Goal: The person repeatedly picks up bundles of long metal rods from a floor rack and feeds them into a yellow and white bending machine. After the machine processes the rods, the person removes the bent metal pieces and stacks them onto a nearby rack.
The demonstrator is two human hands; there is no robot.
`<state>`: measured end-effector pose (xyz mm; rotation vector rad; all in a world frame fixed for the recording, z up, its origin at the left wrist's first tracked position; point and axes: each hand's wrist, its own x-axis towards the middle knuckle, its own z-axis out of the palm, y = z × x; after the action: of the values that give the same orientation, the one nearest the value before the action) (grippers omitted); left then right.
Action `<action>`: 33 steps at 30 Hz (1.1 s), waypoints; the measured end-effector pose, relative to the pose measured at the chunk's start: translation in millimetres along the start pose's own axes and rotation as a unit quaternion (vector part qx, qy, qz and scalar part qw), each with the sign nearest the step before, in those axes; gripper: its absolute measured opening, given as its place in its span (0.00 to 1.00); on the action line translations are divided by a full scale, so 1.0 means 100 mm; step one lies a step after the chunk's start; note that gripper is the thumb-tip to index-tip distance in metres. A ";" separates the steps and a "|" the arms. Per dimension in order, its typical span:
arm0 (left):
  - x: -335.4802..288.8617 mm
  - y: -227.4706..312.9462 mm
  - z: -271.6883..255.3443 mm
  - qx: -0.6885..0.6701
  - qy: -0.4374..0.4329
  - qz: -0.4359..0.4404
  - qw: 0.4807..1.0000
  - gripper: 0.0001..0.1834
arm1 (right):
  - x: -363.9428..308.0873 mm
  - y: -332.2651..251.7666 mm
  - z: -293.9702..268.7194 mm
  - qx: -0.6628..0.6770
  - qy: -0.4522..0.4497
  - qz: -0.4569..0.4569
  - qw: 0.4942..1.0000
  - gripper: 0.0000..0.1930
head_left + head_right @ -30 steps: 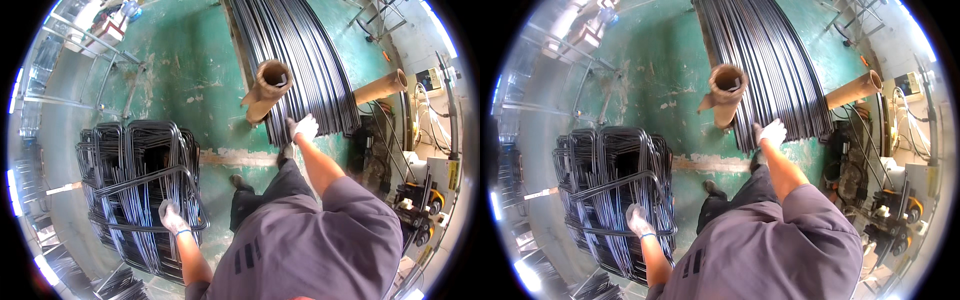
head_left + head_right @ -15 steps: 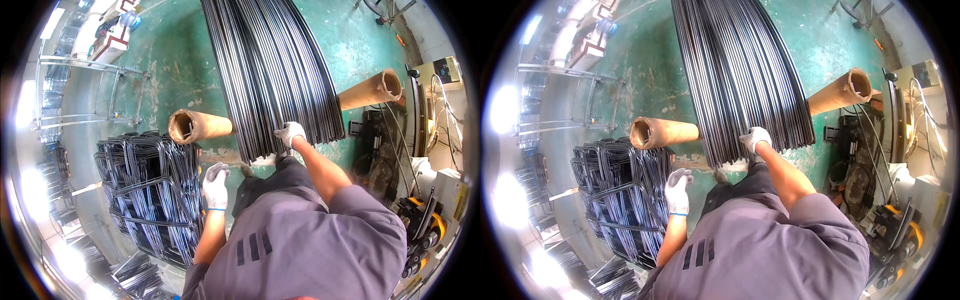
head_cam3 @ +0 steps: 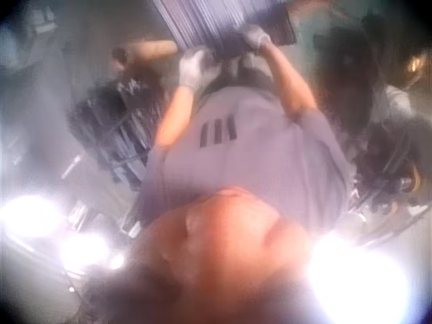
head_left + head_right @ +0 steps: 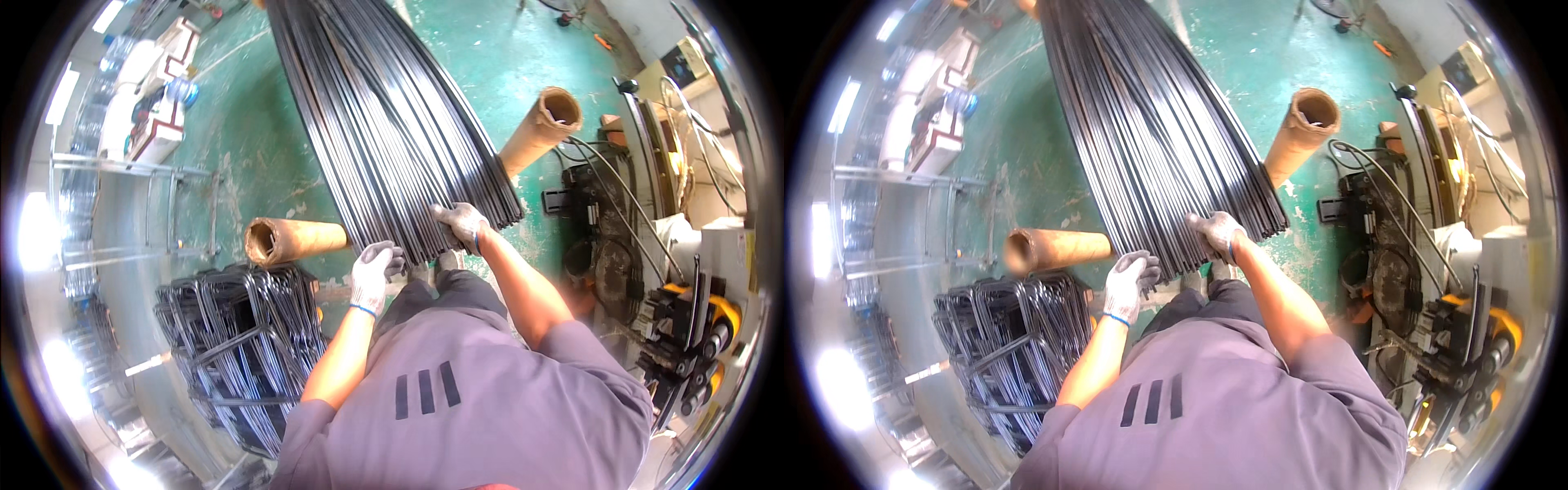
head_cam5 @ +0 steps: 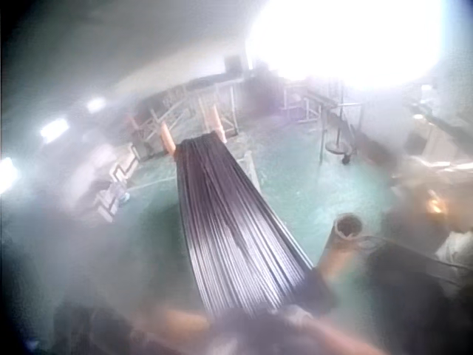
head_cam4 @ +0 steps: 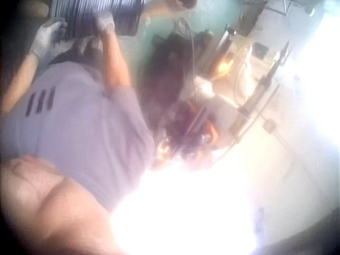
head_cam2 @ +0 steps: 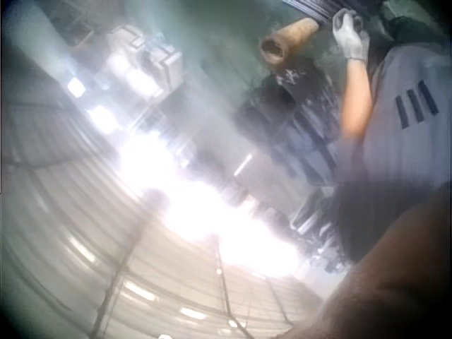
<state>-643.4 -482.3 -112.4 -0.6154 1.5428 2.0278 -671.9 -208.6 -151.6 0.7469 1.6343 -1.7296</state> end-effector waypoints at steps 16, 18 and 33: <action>1.65 0.12 1.36 -0.192 -0.133 -0.154 0.960 0.18 | -4.45 3.38 0.59 -0.305 0.404 0.298 0.810 0.13; 1.42 -0.19 1.39 -0.125 -0.168 -0.118 0.971 0.14 | -4.19 3.44 0.78 -0.342 0.524 0.253 0.738 0.08; -1.40 -0.27 4.54 -0.052 -0.503 -0.099 0.857 0.10 | -4.78 5.72 -1.25 0.757 0.551 -0.206 0.284 0.27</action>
<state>-539.8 -54.7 70.0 0.2641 0.6968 1.7815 70.3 -67.2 -156.4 3.0853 -0.4876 -3.1472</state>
